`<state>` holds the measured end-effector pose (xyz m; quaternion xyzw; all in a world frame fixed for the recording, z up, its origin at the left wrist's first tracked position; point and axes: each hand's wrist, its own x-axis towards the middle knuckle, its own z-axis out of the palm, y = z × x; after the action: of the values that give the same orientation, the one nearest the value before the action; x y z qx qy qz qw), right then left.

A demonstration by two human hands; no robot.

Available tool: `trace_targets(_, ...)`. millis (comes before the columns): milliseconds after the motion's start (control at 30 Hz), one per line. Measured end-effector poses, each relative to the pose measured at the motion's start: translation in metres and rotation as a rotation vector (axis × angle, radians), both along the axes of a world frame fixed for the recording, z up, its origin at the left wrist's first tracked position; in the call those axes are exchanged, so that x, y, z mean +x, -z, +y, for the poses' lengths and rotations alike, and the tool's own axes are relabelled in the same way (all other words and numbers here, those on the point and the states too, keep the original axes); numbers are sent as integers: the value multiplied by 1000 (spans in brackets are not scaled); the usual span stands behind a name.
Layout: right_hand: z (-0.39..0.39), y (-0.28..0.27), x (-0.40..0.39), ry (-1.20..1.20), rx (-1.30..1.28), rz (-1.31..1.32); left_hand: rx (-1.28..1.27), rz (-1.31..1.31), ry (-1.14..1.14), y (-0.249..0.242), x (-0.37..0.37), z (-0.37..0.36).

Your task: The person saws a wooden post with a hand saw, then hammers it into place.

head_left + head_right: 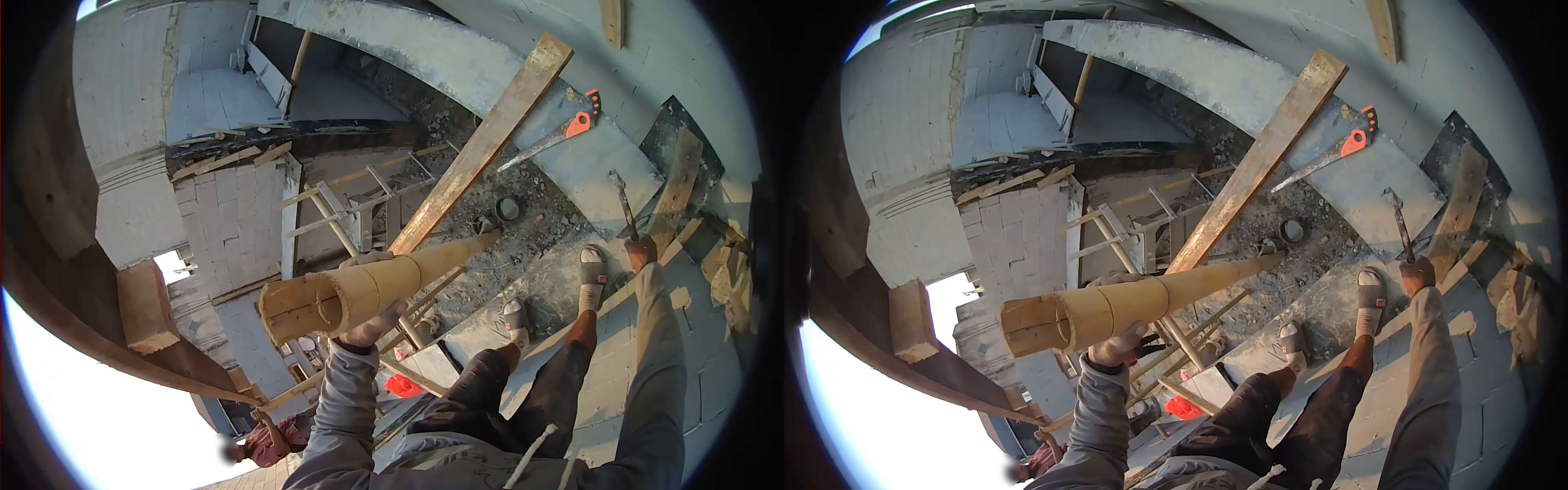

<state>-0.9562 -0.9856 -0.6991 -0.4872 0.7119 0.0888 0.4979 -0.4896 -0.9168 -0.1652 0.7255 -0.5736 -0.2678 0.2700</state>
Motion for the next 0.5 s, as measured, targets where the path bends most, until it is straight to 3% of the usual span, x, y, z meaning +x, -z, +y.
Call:
trace_targets(33, -6, -104, 8, 39, 77, -34, 79, 60, -72, -10, -4, 9)
trace_targets(67, 10, -155, 6, 184, 4, -64, 55, 98, -77, -19, -4, 14)
trace_targets(100, 25, -203, 1, 258, -39, -163, 84, 104, -114, -27, -5, 19)
trace_targets(133, 50, -202, -20, 230, -112, -183, 105, 120, -139, -33, -6, 27)
trace_targets(167, 49, -308, 3, 365, -36, -257, 128, 235, -177, -26, 3, 45)
trace_targets(200, 57, -373, 15, 278, -91, -271, 93, 287, -171, -24, 10, 59)
trace_targets(267, 100, -444, 33, 137, -241, -383, 73, 23, -2, -35, 24, 88)
trace_targets(300, 123, -496, 55, 207, -224, -498, 15, 276, -129, -44, 20, 104)
trace_targets(367, 167, -555, 85, -72, -339, -507, -56, 247, -121, -70, 21, 135)
trace_targets(400, 183, -605, 114, -37, -230, -643, -103, 200, -98, -81, 23, 151)
trace_targets(500, 231, -669, 180, -240, -248, -786, -153, 280, -204, -79, 41, 206)
